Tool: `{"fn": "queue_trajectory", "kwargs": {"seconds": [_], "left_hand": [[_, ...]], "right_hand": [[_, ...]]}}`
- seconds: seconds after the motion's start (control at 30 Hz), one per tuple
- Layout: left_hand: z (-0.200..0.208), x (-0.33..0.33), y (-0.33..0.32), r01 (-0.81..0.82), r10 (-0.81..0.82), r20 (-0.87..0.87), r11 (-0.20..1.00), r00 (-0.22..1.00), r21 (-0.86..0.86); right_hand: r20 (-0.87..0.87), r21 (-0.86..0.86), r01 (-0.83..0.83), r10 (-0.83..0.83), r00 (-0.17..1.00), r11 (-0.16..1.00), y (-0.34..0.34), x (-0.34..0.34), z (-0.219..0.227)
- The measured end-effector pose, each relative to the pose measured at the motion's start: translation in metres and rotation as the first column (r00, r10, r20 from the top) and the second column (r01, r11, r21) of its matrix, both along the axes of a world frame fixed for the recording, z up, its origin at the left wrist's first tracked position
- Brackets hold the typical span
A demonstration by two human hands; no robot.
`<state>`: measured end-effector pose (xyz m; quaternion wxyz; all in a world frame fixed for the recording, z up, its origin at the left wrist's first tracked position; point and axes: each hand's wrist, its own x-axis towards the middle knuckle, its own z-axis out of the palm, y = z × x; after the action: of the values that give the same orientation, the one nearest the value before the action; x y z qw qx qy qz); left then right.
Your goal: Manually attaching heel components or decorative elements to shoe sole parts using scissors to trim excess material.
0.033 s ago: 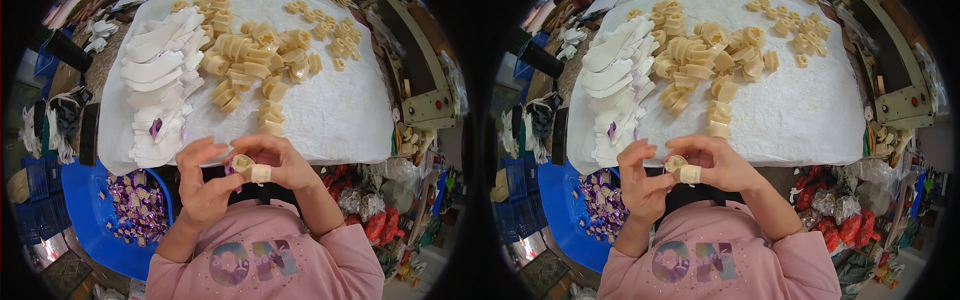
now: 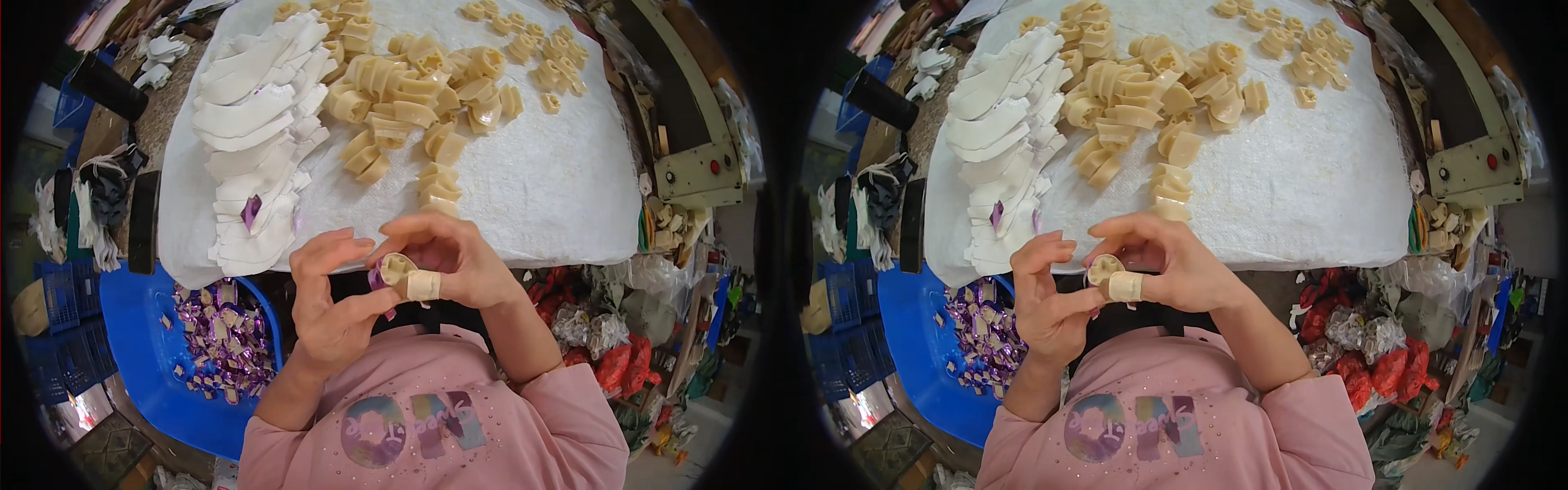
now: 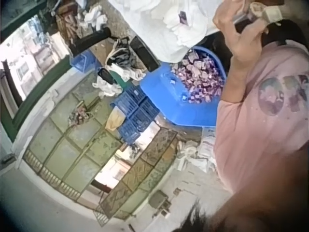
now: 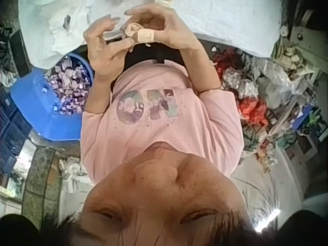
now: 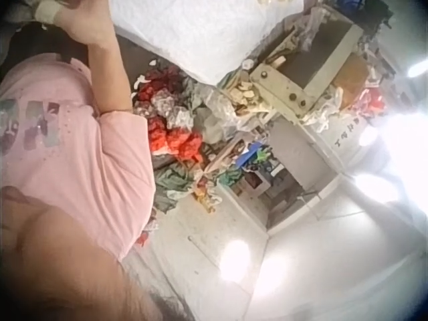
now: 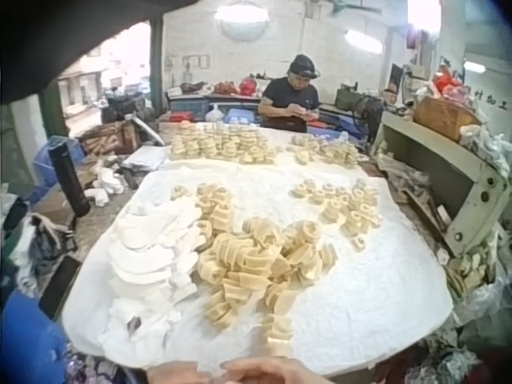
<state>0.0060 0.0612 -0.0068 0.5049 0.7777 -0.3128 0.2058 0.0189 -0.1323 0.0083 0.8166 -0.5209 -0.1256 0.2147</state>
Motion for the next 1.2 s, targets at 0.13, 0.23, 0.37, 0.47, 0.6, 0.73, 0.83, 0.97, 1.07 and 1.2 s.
{"fn": "queue_trajectory", "kwargs": {"seconds": [0.13, 0.23, 0.37, 0.47, 0.6, 0.73, 0.83, 0.97, 1.07, 1.2], "left_hand": [[-0.001, -0.001, -0.002, 0.08, -0.158, -0.255, 0.954, 0.954, -0.29], [-0.007, 0.005, -0.006, 0.204, -0.534, -0.627, 0.829, 0.567, -0.521], [0.0, -0.004, -0.019, 0.025, -0.536, -0.689, 0.797, 0.488, -0.603], [0.002, -0.007, -0.02, 0.03, -0.505, -0.704, 0.822, 0.499, -0.569], [-0.005, -0.012, -0.021, -0.015, -0.416, -0.71, 0.857, 0.569, -0.515], [0.002, -0.014, -0.035, 0.003, -0.476, -0.596, 0.783, 0.647, -0.622], [0.007, -0.016, -0.037, 0.064, -0.412, -0.584, 0.85, 0.7, -0.523], [0.006, -0.018, -0.04, 0.063, -0.305, -0.579, 0.915, 0.756, -0.399], [0.005, -0.017, -0.042, 0.02, -0.18, -0.506, 0.952, 0.844, -0.305], [0.003, -0.012, -0.042, -0.094, -0.156, -0.535, 0.907, 0.83, -0.41]], "right_hand": [[0.449, -0.307, 0.307, -0.147, 0.881, 0.901, -0.006, 0.003, -0.003], [0.534, -0.325, 0.328, -0.114, 0.838, 0.887, 0.0, 0.0, 0.003], [0.64, -0.383, 0.369, -0.045, 0.767, 0.847, 0.006, -0.002, -0.006], [0.697, -0.346, 0.479, -0.121, 0.707, 0.807, 0.016, -0.009, -0.016], [0.468, -0.225, 0.349, -0.213, 0.858, 0.91, 0.02, -0.015, -0.019], [-0.19, -0.066, 0.027, -0.039, 0.981, 0.997, 0.014, -0.011, -0.001], [-0.251, -0.075, -0.04, 0.02, 0.968, 0.996, 0.014, -0.004, -0.002], [0.056, -0.144, 0.049, -0.042, 0.998, 0.988, 0.02, -0.011, -0.021], [0.315, -0.121, 0.209, -0.162, 0.935, 0.97, 0.027, -0.015, -0.021], [0.318, -0.129, 0.253, -0.202, 0.926, 0.959, 0.035, -0.023, -0.029]]}}
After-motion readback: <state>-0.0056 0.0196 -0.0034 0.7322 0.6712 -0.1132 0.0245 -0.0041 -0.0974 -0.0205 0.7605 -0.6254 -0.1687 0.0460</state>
